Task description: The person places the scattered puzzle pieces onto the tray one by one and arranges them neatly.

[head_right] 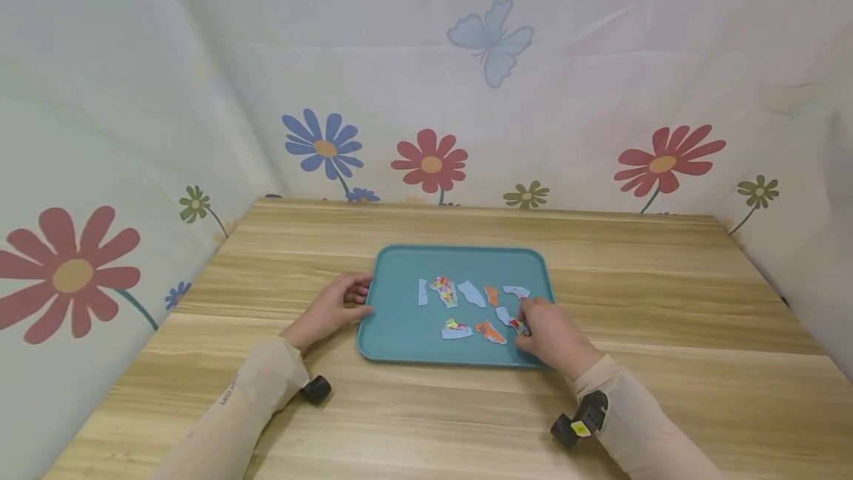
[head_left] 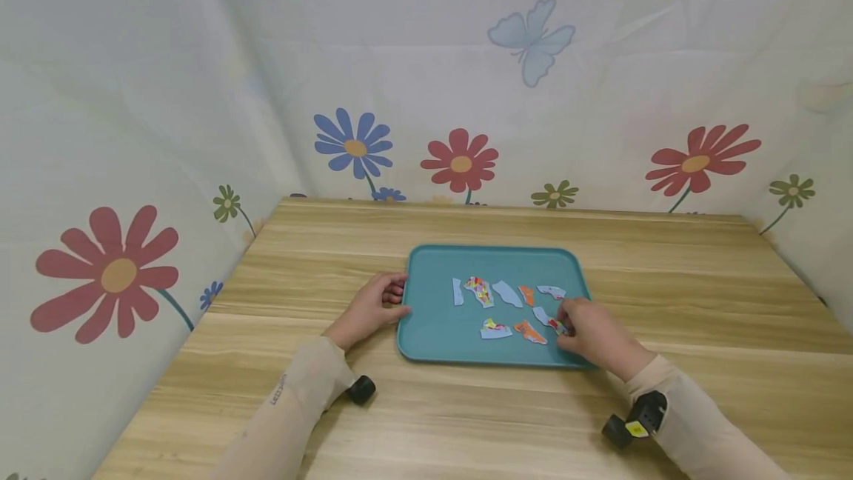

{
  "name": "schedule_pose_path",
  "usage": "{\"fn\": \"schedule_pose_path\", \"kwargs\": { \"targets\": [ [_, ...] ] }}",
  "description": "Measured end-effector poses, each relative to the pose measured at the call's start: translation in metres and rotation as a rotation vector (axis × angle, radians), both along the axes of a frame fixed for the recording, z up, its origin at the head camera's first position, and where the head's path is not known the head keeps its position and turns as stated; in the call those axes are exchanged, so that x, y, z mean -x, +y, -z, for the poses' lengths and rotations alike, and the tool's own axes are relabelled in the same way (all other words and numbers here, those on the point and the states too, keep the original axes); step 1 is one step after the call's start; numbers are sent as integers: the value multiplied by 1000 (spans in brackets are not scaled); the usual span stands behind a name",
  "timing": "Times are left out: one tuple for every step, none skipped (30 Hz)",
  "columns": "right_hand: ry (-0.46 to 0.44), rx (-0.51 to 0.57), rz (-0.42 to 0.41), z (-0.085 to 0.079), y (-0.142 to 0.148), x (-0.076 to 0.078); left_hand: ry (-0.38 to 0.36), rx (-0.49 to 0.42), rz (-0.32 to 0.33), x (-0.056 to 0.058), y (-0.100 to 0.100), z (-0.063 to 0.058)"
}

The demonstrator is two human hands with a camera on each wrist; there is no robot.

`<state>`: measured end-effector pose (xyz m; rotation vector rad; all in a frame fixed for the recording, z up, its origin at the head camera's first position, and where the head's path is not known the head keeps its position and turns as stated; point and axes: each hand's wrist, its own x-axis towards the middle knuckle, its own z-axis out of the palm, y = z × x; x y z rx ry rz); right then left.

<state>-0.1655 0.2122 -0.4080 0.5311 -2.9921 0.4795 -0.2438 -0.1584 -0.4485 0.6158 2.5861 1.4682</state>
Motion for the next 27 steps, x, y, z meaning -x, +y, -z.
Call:
{"fn": "schedule_pose_path", "kwargs": {
  "targets": [
    [1, -1, 1, 0, 0, 0, 1, 0, 1, 0, 0, 0],
    [2, -1, 1, 0, 0, 0, 6, 3, 3, 0, 0, 0],
    [3, -1, 1, 0, 0, 0, 8, 3, 2, 0, 0, 0],
    [5, 0, -2, -1, 1, 0, 11, 6, 2, 0, 0, 0],
    [6, 3, -4, -1, 1, 0, 12, 6, 3, 0, 0, 0],
    [7, 5, -6, -1, 1, 0, 11, 6, 2, 0, 0, 0],
    [7, 8, -8, -1, 1, 0, 10, 5, 2, 1, 0, 0],
    [8, 11, -11, -1, 1, 0, 8, 4, 1, 1, 1, 0],
    [5, 13, -11, -2, 1, -1, 3, 3, -1, 1, 1, -1],
    [1, 13, -11, -2, 2, -1, 1, 2, -1, 1, 2, -1],
    [-4, 15, -9, -2, 2, -1, -1, 0, -1, 1, 2, -1],
    [-7, 15, -9, -3, 2, -1, -1, -1, 0, 1, 2, -1],
    [-7, 15, -10, -3, 2, -1, 1, 0, 1, 0, 2, -2],
    [-7, 17, -12, -3, 2, -1, 2, 1, 0, 0, 2, -2],
    [-7, 20, -13, -3, 2, -1, 3, 2, -1, 0, 2, -2],
    [-6, 23, -15, -3, 2, -2, 4, 5, -2, 0, 2, -2],
    [-4, 26, -17, -2, 3, -2, 10, 10, 0, 0, 1, -2],
    [-5, 30, -18, -2, 3, -2, 14, 16, -1, -1, 1, -2],
    [-8, 33, -17, -2, 4, -2, 14, 20, -3, -1, 1, -2],
    [-12, 38, -15, -3, 4, -2, 14, 24, -3, -1, 1, -2],
    [-21, 41, -11, -3, 4, -2, 15, 28, -3, -1, 1, -2],
    [-30, 43, -5, -3, 5, -2, 17, 31, -1, -1, 1, -2],
    [-40, 45, 1, -4, 5, -2, 18, 33, 0, -2, 1, -3],
    [-51, 48, 7, -4, 5, -3, 16, 34, -1, -2, 1, -3],
    [-58, 48, 12, -5, 6, -3, 15, 33, -1, -2, 1, -3],
    [-64, 47, 17, -5, 6, -3, 14, 34, -1, -2, 1, -3],
    [-71, 47, 21, -6, 6, -3, 16, 36, 0, -2, 0, -3]
  ]
}}
